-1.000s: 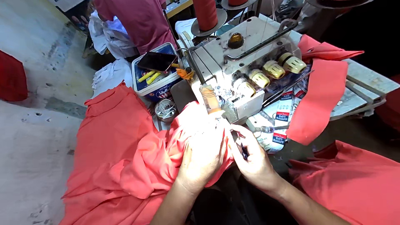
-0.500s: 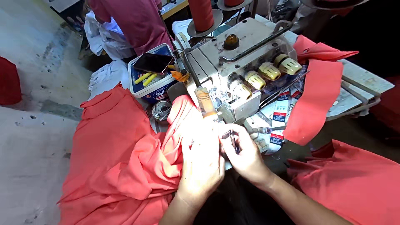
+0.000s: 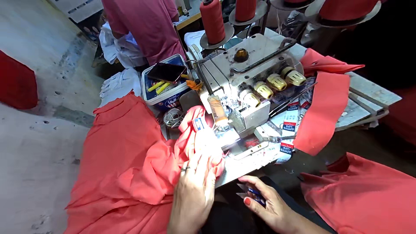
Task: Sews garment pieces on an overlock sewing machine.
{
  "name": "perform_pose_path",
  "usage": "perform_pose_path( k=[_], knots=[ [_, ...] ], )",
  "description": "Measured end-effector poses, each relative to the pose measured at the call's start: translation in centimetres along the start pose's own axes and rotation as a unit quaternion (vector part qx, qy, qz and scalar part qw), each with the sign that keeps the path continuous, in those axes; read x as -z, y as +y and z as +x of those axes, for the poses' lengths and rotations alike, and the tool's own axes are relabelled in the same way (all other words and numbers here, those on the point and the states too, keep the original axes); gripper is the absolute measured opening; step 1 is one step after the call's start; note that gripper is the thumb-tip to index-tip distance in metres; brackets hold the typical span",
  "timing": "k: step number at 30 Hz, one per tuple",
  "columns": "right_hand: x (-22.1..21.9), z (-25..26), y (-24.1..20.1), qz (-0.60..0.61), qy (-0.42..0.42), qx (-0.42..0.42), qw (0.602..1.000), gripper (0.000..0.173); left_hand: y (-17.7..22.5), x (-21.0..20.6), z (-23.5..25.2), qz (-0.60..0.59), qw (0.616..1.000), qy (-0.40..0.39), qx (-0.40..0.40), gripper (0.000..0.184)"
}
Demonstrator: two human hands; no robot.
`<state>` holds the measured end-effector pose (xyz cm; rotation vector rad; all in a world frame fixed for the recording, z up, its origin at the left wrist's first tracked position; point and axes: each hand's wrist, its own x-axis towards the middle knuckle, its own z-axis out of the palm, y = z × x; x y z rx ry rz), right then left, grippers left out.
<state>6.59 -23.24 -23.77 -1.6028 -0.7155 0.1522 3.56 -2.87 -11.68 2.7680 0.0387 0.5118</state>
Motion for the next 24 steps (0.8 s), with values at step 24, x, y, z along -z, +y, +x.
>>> perform_pose_path(
  k=[24],
  knots=[
    [2.8, 11.8, -6.1, -0.534, 0.078, 0.154, 0.827, 0.025, -6.4, 7.4, 6.5, -0.147, 0.971, -0.11, 0.15, 0.011]
  ],
)
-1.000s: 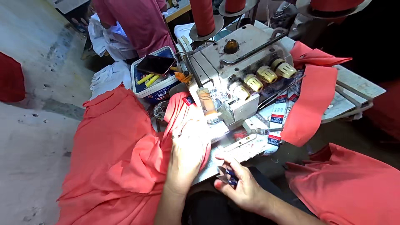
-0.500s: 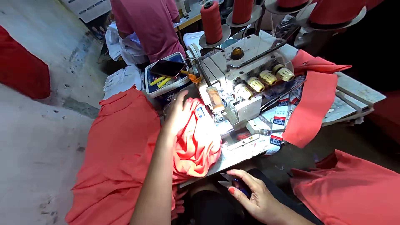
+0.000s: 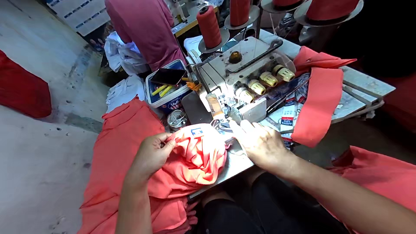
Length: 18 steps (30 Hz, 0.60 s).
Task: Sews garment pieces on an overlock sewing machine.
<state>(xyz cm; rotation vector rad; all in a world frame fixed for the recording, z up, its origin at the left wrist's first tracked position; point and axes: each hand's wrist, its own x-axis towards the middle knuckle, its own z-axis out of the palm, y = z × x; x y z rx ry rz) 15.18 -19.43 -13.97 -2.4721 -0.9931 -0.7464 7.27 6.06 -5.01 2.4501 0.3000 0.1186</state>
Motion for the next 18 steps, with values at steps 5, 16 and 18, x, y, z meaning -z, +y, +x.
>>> perform_pose_path(
  k=[5, 16, 18],
  knots=[
    [0.6, 2.7, -1.7, 0.003, -0.158, -0.002, 0.987, 0.035, -0.9, -0.9, -0.3, -0.018, 0.997, 0.019, -0.075, 0.017],
    [-1.2, 2.1, -0.8, 0.054, -0.008, 0.023, 0.998, 0.027, 0.3, -3.2, -1.2, -0.049, 0.983, 0.122, -0.13, 0.013],
    [-0.4, 1.8, -1.1, 0.145, 0.022, -0.019, 0.989, 0.027, 0.7, -3.8, -1.3, -0.107, 0.981, 0.114, -0.116, 0.011]
  ],
)
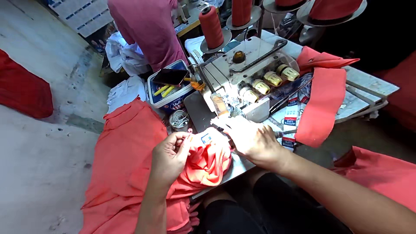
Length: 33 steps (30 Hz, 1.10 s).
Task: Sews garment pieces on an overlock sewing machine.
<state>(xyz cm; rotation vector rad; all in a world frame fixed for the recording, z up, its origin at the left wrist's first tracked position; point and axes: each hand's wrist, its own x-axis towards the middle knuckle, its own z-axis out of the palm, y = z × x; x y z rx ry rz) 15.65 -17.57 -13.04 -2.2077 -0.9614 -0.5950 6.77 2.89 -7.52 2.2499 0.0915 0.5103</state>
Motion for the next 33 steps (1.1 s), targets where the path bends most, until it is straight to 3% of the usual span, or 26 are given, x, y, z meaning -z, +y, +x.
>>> perform_pose_path(
  k=[4, 18, 23, 25, 27, 29, 31, 33],
  knots=[
    [2.1, -0.6, -2.9, 0.155, -0.058, -0.062, 0.984, 0.03, 0.5, -0.8, -0.1, -0.096, 0.994, -0.03, 0.043, 0.01],
    [0.7, -0.8, -3.2, 0.105, -0.021, 0.005, 0.994, 0.028, 0.1, -1.3, -0.5, -0.023, 0.995, -0.072, -0.058, 0.018],
    [1.6, -2.4, -0.2, 0.269, 0.025, -0.151, 0.951, 0.03, -0.2, 0.8, -1.6, 0.181, 0.974, 0.095, -0.102, 0.03],
    [1.3, -3.9, 1.4, 0.366, 0.079, -0.21, 0.903, 0.034, 1.2, 0.1, -2.7, 0.188, 0.973, 0.068, -0.119, 0.035],
    [0.8, -5.3, 1.5, 0.417, 0.091, -0.284, 0.858, 0.02, 2.5, -2.4, -3.9, 0.172, 0.973, 0.028, -0.154, 0.024],
    [0.1, -6.6, 0.8, 0.408, 0.028, -0.324, 0.853, 0.018, 2.8, -5.1, -4.8, 0.138, 0.974, 0.007, -0.178, 0.016],
    [-1.1, -7.3, 0.3, 0.401, -0.04, -0.342, 0.849, 0.026, 2.4, -7.2, -5.5, 0.106, 0.98, -0.001, -0.17, 0.018],
    [-2.2, -7.3, 0.1, 0.407, -0.061, -0.348, 0.842, 0.023, 1.6, -8.8, -6.1, 0.086, 0.985, -0.007, -0.151, 0.023]
  ],
)
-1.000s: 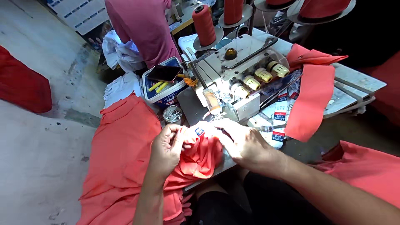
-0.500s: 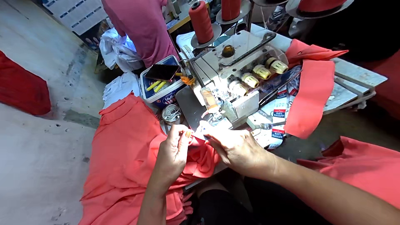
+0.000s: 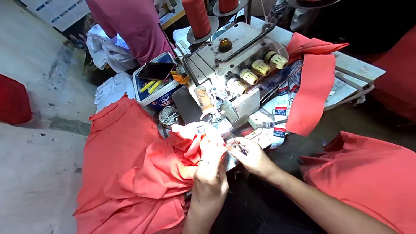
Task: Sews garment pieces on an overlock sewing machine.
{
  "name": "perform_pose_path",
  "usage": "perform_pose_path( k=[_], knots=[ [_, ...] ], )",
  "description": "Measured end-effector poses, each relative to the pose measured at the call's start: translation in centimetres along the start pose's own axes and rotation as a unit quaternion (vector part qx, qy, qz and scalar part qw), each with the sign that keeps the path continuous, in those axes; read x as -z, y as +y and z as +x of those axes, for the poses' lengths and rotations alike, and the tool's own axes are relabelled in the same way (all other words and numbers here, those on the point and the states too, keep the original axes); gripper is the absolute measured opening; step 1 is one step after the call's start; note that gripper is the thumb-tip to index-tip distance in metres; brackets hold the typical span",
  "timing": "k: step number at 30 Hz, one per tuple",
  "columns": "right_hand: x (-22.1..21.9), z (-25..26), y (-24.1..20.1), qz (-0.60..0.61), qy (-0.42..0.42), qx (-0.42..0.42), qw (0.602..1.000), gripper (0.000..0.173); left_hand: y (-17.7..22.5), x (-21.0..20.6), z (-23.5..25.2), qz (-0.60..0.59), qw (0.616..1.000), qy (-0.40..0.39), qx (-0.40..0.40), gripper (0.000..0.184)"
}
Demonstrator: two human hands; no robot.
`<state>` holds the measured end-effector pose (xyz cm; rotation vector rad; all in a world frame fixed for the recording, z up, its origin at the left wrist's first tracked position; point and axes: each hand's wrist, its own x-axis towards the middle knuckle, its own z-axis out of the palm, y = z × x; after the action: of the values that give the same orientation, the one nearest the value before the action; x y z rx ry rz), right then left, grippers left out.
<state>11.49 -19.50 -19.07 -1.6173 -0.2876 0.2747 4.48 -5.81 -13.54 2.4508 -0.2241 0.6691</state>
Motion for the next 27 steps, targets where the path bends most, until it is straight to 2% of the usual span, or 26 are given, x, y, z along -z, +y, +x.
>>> perform_pose_path(
  k=[2, 3, 6, 8, 10, 11, 13, 14, 16, 19, 22, 27],
  knots=[
    [-0.4, 0.2, 0.1, -0.004, 0.016, 0.045, 0.999, 0.017, -0.3, -1.4, -0.5, 0.013, 1.0, 0.011, 0.011, 0.023],
    [-0.5, 0.1, 0.1, -0.022, 0.03, 0.099, 0.994, 0.016, -0.5, -2.0, -0.7, 0.024, 0.999, 0.018, 0.014, 0.023],
    [-0.5, -0.4, 0.4, -0.127, 0.071, 0.302, 0.942, 0.015, -1.0, -3.1, -0.5, 0.071, 0.995, 0.066, -0.017, 0.019],
    [-0.4, -0.5, 0.5, -0.147, 0.074, 0.366, 0.916, 0.016, -1.5, -3.6, -0.3, 0.065, 0.992, 0.106, -0.031, 0.012],
    [-0.2, -0.6, 0.6, -0.09, 0.053, 0.352, 0.93, 0.021, -1.8, -3.6, -0.3, 0.0, 0.992, 0.125, -0.013, 0.01],
    [0.2, -0.7, 0.4, -0.065, 0.035, 0.328, 0.942, 0.029, -2.0, -3.4, -0.3, -0.058, 0.99, 0.127, 0.014, 0.008],
    [1.1, -0.9, 0.1, -0.102, 0.023, 0.293, 0.95, 0.055, -2.2, -2.9, -0.5, -0.164, 0.974, 0.141, 0.074, 0.004],
    [1.3, -1.0, 0.1, -0.148, 0.041, 0.296, 0.943, 0.053, -2.3, -2.6, -0.6, -0.204, 0.964, 0.14, 0.098, 0.002],
    [1.4, -1.0, 0.4, -0.262, 0.09, 0.334, 0.901, 0.042, -2.5, -2.1, -0.9, -0.252, 0.95, 0.14, 0.12, 0.004],
    [1.3, -1.2, 0.9, -0.37, 0.108, 0.379, 0.842, 0.038, -2.7, -2.0, -1.0, -0.284, 0.94, 0.137, 0.128, 0.005],
    [0.9, -1.0, 1.3, -0.39, 0.109, 0.385, 0.829, 0.038, -2.6, -2.1, -0.9, -0.286, 0.939, 0.141, 0.126, 0.007],
    [0.5, -0.6, 1.1, -0.379, 0.104, 0.381, 0.837, 0.037, -2.5, -2.1, -0.8, -0.297, 0.939, 0.13, 0.117, 0.009]
  ],
)
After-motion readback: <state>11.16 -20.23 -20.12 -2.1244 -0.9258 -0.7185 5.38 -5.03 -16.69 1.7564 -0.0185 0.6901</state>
